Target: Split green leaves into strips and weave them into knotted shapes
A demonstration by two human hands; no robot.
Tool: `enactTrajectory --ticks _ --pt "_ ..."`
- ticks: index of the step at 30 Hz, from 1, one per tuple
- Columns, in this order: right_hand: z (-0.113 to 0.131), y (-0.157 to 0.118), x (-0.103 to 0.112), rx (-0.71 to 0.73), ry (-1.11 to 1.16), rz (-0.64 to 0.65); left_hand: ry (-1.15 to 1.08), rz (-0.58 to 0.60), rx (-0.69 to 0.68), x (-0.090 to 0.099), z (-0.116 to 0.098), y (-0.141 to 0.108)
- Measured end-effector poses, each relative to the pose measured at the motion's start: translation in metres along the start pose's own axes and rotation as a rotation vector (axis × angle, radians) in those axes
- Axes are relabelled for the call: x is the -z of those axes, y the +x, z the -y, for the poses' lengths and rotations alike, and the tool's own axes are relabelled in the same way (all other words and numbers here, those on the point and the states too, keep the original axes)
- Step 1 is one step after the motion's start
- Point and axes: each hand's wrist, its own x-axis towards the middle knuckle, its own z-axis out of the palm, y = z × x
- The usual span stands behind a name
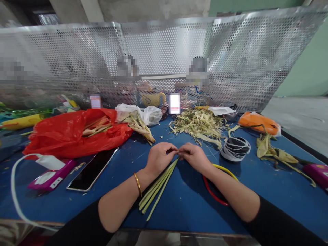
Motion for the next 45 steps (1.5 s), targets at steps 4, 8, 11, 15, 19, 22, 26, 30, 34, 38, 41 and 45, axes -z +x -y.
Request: enactTrajectory --ticks 4,8,11,15,19,22,26,30,34,38,41,45 --pt "-0.002 0.0 0.001 0.022 -0.02 -0.002 -0.049 -0.002 0.026 0.001 -0.001 0.001" --pt "-0.001 0.0 0.002 0.005 0.0 0.027 -0.12 0.009 0.08 0.0 -0.001 0.001" --pt "-0.002 0.001 0.002 0.011 0.004 0.042 -0.155 0.012 0.107 0.001 0.002 0.002" --pt "-0.003 0.0 0.005 0.055 0.053 0.019 -0.108 0.042 0.14 0.006 0.01 0.007" --pt "0.002 -0.001 0.009 0.101 0.127 0.025 0.124 0.075 0.213 0.01 0.018 0.012" --pt "0.01 -0.002 0.01 0.045 0.275 0.152 0.213 0.088 0.231 0.008 0.021 0.014" --pt "0.015 -0.003 0.008 -0.106 0.472 0.247 0.025 0.064 0.273 0.004 0.021 0.015" --pt "0.011 -0.001 0.005 -0.101 0.44 0.2 -0.541 0.094 0.474 0.002 0.016 0.016" --pt "0.005 0.001 0.002 -0.058 0.369 0.196 -1.042 0.195 0.581 0.0 0.012 0.016" --pt "0.001 0.001 0.002 -0.017 0.244 0.213 -0.976 0.212 0.485 -0.003 0.011 0.015" --pt "0.001 -0.001 0.003 0.019 0.126 0.229 -0.786 0.171 0.387 -0.006 0.012 0.014" --pt "0.002 -0.004 0.004 0.035 0.03 0.269 -0.607 0.179 0.336 -0.009 0.018 0.014"
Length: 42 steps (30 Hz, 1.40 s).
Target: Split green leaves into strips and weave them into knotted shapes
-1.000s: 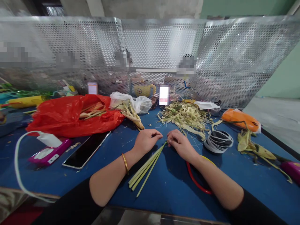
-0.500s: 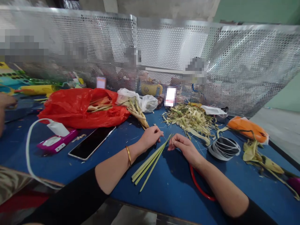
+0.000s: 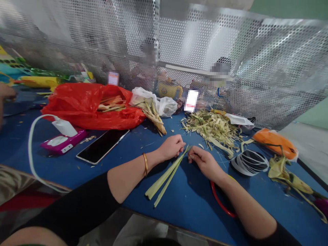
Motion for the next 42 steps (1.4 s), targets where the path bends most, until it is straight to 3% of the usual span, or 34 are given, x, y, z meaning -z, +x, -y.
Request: enactTrajectory --ticks 6,11,17,29,42 --pt "-0.001 -0.001 0.001 0.0 -0.023 0.023 0.257 -0.021 -0.05 0.006 0.0 -0.001" --pt "0.0 -0.002 0.001 0.0 -0.035 0.036 0.279 -0.03 -0.057 0.009 -0.001 -0.001" --pt "-0.002 0.001 0.001 -0.057 0.118 0.001 0.039 -0.005 0.097 0.006 0.001 0.0" --pt "0.006 0.002 0.004 -0.126 0.321 -0.187 -0.428 0.108 0.313 0.005 -0.006 -0.005" --pt "0.006 0.004 0.001 -0.055 0.215 -0.205 -0.112 0.198 0.113 -0.008 -0.008 -0.013"
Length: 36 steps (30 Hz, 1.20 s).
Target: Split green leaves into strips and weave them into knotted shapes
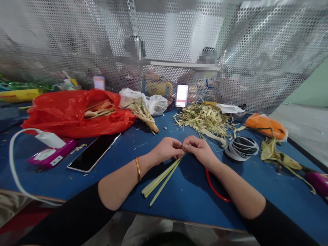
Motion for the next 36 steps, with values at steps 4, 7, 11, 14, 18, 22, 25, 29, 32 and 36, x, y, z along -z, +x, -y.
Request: enactTrajectory --ticks 4,7,11,14,18,22,25,29,32,36 --pt "-0.002 0.001 0.005 -0.102 0.103 -0.062 -0.057 -0.024 -0.029 0.001 0.001 0.001" --pt "-0.005 0.002 0.011 -0.173 0.12 -0.032 -0.093 -0.039 -0.041 0.002 -0.001 0.001" --pt "-0.01 0.002 0.014 -0.159 0.022 0.053 -0.105 -0.033 -0.036 0.002 -0.001 0.0" --pt "-0.013 0.002 0.011 -0.075 -0.1 0.003 -0.096 -0.023 -0.027 0.002 0.0 0.001" --pt "-0.014 0.001 0.008 0.056 -0.246 -0.022 -0.081 -0.036 -0.001 0.002 0.0 0.001" --pt "-0.01 0.001 0.01 0.081 -0.242 -0.014 -0.09 -0.066 0.011 0.001 0.0 0.0" --pt "-0.008 0.001 0.013 0.056 -0.207 0.001 -0.114 -0.098 0.032 0.001 -0.001 0.001" --pt "-0.005 0.0 0.014 0.045 -0.118 0.09 -0.116 -0.129 0.059 0.002 -0.002 0.0" --pt "-0.004 -0.001 0.016 0.069 -0.125 0.172 -0.097 -0.143 0.08 0.004 -0.002 0.0" --pt "-0.006 -0.001 0.015 0.021 -0.101 0.1 -0.062 -0.135 0.063 0.007 -0.001 0.001"
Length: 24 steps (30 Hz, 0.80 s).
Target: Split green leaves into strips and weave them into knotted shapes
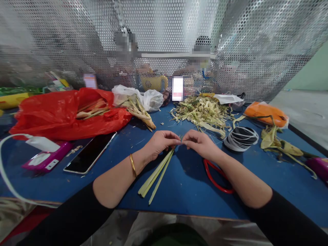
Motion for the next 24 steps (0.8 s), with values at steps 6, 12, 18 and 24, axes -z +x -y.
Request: enactTrajectory --ticks 6,12,18,24 --pt "-0.008 0.003 -0.011 0.013 0.13 0.0 0.077 0.034 -0.018 0.0 -0.006 -0.003" --pt "-0.018 0.002 -0.016 0.023 0.04 -0.007 0.154 -0.019 -0.078 0.002 -0.007 -0.003" --pt "-0.02 0.003 -0.017 -0.008 0.074 -0.024 0.386 -0.085 -0.291 0.003 -0.002 0.0" --pt "-0.017 0.003 -0.019 -0.041 0.117 -0.047 0.689 -0.148 -0.444 0.001 -0.003 -0.006"
